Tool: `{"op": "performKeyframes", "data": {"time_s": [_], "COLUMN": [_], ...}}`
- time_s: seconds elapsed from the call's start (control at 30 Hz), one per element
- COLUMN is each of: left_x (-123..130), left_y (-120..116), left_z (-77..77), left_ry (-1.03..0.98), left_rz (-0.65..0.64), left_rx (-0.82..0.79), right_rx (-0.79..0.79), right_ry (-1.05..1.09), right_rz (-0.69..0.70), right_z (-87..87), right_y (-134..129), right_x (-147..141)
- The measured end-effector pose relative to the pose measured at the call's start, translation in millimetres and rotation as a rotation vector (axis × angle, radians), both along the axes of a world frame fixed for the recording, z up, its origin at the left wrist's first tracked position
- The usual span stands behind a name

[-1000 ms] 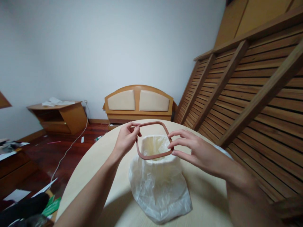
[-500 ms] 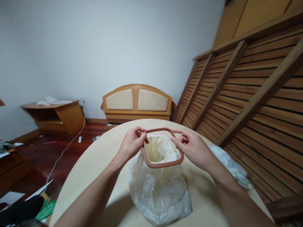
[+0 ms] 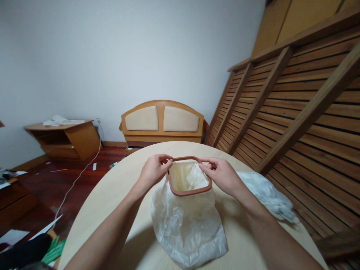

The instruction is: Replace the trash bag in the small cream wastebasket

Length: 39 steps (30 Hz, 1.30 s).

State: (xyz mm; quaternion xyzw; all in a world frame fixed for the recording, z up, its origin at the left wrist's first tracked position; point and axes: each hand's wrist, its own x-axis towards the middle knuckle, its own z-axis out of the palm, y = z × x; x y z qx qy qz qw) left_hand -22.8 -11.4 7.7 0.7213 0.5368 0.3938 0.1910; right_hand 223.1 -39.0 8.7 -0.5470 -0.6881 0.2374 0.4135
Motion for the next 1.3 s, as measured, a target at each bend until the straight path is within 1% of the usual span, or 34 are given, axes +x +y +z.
{"op": "performKeyframes", "data": {"time_s": [0.2,0.5,0.77,1.1,1.3], "left_x": [1.8,3.3,3.5,3.1,2.7], "left_y": [0.1,8.3,9.6,11.7,10.0], "left_z": [-0.1,-7.0,-10.6,-13.7,-12.9], "left_ry": [0.009,-0.060,-0.110,-0.115,-0.102], "left_rz": [0.033,0.020,-0.002,0.008,0.003], "left_rx": [-0.015,-0.065,-0.082,-0.102,-0.100], "right_rx": [-0.021,-0.025,-0.061,-0.109,-0.078], "right_ry": [-0.023,-0.048,-0.055,-0.081,-0.134], "right_rz": [-0.014,-0.028,-0.005,-0.015,-0.017], "right_z": [-3.5,-3.5,-3.7,-5.0,-4.0], "right_y": [4.3,2.4,2.5,1.5,0.2], "right_x": [1.2,-0.1,0.7,-2.9,-3.4]}}
